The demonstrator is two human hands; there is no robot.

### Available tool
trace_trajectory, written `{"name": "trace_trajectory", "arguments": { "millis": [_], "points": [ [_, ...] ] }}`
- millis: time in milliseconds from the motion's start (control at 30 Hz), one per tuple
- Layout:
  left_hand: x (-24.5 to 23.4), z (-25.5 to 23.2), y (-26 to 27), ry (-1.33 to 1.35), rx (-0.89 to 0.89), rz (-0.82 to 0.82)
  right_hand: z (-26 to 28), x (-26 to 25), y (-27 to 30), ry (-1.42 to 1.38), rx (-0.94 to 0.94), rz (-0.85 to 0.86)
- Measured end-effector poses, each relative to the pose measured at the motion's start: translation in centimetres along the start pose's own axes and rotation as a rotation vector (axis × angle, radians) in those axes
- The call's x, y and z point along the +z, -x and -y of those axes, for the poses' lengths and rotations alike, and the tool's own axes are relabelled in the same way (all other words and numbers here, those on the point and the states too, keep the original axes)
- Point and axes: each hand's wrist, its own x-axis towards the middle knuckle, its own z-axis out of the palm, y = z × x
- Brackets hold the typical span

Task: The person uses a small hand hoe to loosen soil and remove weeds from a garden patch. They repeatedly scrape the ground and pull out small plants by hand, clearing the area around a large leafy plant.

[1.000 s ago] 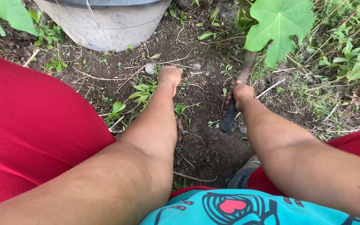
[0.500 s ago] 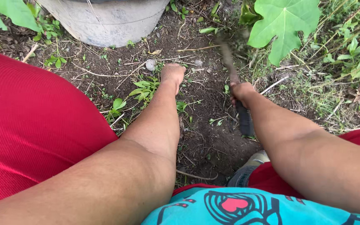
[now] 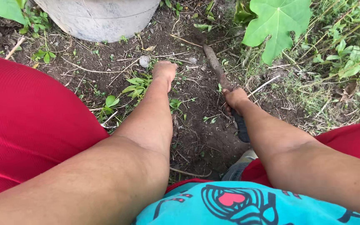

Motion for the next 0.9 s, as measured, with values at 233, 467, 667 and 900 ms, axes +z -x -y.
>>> {"name": "trace_trajectory", "arguments": {
  "millis": [233, 467, 667, 900],
  "points": [
    [0.2, -0.9, 1.4, 0.043, 0.002, 0.019, -0.4, -1.8, -0.2, -0.316, 0.046, -0.232],
    [1.6, -0.8, 0.1, -0.1, 0.045, 0.024, -0.9, 2.7, 1.1, -0.039, 0.146, -0.001],
    [2.1, -1.2, -0.4, -0.184, 0.145, 0.11, -2.0, 5.2, -0.5, -0.209, 0.166, 0.006],
    [3.5, -1.4, 1.7, -0.069, 0.151, 0.009, -4.8, 9.6, -3.5, 0.234, 0.035, 0.073]
  ]
}}
